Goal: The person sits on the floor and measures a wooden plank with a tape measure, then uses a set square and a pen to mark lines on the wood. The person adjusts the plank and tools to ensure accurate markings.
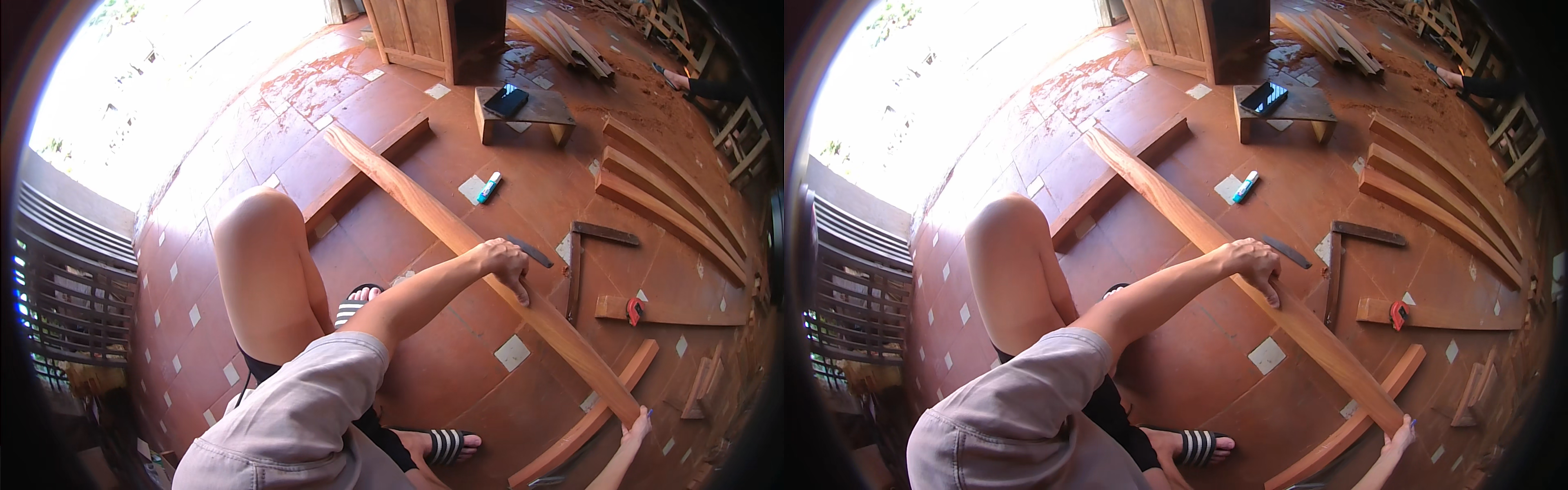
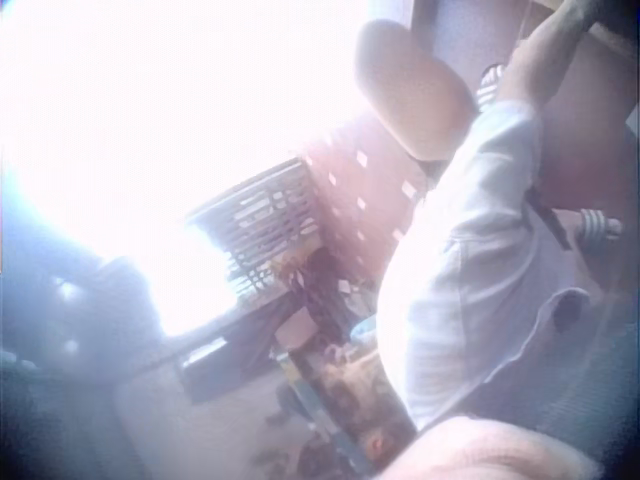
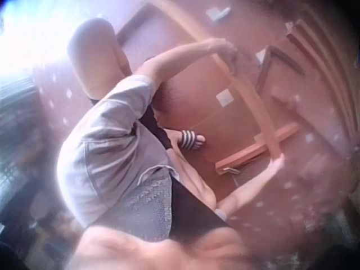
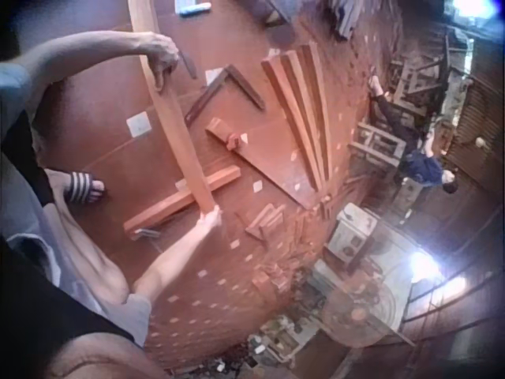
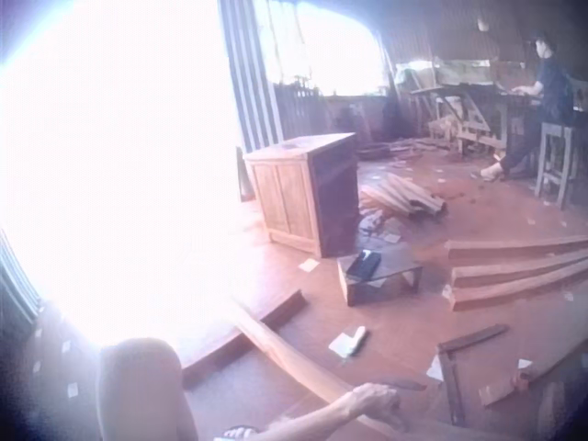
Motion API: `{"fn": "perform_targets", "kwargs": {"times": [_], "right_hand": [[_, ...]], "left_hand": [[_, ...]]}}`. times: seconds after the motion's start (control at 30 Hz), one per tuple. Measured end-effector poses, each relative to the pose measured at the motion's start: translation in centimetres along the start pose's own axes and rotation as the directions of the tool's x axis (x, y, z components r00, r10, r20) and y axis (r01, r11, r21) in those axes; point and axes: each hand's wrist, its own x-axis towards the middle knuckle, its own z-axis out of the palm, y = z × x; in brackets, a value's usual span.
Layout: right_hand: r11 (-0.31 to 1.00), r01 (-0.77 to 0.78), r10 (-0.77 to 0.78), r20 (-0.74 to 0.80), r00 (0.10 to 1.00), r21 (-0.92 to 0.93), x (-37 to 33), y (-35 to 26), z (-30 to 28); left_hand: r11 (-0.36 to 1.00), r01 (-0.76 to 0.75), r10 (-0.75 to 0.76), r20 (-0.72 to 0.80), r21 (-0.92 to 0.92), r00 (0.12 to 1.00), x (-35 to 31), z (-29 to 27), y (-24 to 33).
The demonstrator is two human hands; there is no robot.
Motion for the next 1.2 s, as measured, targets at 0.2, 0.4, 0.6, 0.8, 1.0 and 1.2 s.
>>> {"fn": "perform_targets", "kwargs": {"times": [0.2, 0.4, 0.6, 0.8, 1.0, 1.2], "right_hand": [[0.995, -0.049, 0.048, -0.011, 0.999, -0.084, 2.1, -1.2, 1.9], [0.987, -0.048, 0.038, -0.069, 0.997, -0.152, 1.2, -1.9, 3.0], [0.994, -0.028, 0.02, -0.079, 0.997, -0.107, -0.6, -1.7, 2.5], [0.993, -0.021, 0.013, -0.071, 0.997, -0.119, 0.6, -1.5, 1.8], [0.989, -0.01, -0.002, -0.083, 0.997, -0.146, 1.6, -1.5, 2.1], [0.989, 0.017, -0.03, -0.086, 0.996, -0.149, 0.6, -2.1, 2.8]], "left_hand": [[0.99, 0.107, -0.105, -0.022, 0.089, 0.994, 1.2, 1.1, 0.1], [0.983, 0.164, -0.166, 0.018, 0.077, 0.986, 1.8, 0.4, 0.1], [0.978, 0.207, -0.197, 0.173, -0.041, 0.965, 3.3, -1.6, 0.1], [0.951, 0.301, -0.268, 0.293, -0.073, 0.918, 5.0, -2.3, -0.2], [0.95, 0.288, -0.253, 0.249, -0.117, 0.935, 5.6, -2.1, -0.5], [0.941, 0.313, -0.266, 0.289, -0.13, 0.92, 5.8, -2.5, -0.5]]}}
